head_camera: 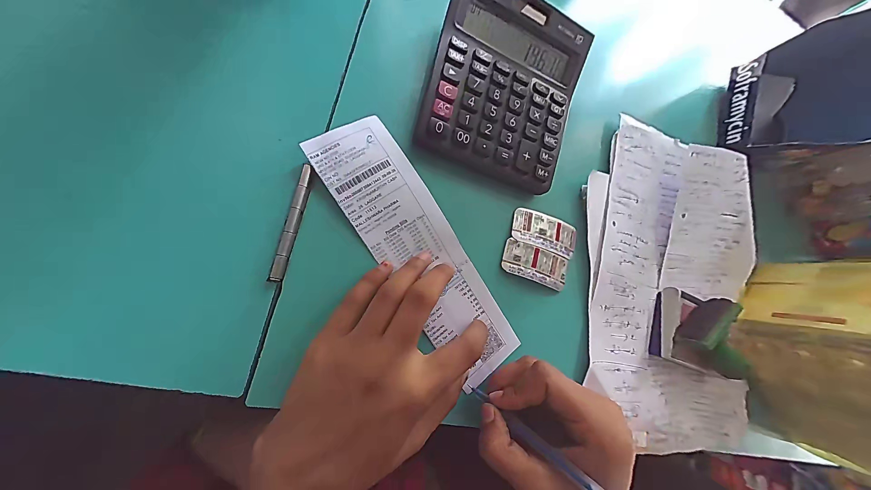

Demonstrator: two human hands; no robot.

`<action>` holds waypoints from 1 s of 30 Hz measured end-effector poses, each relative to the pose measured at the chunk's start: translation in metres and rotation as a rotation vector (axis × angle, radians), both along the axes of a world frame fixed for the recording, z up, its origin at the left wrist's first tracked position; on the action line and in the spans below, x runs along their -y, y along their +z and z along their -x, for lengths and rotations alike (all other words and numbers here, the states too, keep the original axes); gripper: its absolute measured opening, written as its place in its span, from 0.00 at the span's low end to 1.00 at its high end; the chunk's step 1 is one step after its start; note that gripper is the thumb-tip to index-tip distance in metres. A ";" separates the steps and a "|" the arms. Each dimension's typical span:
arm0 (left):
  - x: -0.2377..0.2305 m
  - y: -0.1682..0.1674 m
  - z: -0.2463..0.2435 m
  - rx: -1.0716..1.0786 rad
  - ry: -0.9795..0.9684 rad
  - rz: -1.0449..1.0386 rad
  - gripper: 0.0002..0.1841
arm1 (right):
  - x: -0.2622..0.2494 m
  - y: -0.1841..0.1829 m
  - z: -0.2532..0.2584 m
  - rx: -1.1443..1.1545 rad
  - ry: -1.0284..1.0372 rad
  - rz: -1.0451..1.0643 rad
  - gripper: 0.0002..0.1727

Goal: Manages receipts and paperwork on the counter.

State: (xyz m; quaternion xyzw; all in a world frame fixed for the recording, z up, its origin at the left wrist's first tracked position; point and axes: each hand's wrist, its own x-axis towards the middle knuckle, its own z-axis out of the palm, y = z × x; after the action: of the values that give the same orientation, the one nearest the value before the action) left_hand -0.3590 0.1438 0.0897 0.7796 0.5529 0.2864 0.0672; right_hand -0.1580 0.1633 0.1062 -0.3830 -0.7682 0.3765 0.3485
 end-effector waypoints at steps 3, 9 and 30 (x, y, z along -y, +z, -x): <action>0.000 0.000 0.000 -0.002 0.001 0.005 0.19 | 0.002 0.001 -0.001 0.022 0.008 0.014 0.06; 0.000 0.000 0.001 -0.001 -0.002 0.001 0.19 | 0.005 0.000 0.003 0.015 -0.010 -0.017 0.06; -0.001 0.000 0.000 -0.013 -0.008 -0.004 0.18 | 0.005 -0.005 0.003 0.011 -0.038 -0.049 0.07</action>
State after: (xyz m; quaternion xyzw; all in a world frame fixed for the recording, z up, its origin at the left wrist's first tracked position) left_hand -0.3592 0.1444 0.0895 0.7837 0.5497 0.2822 0.0633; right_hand -0.1606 0.1585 0.1013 -0.3908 -0.7717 0.3486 0.3609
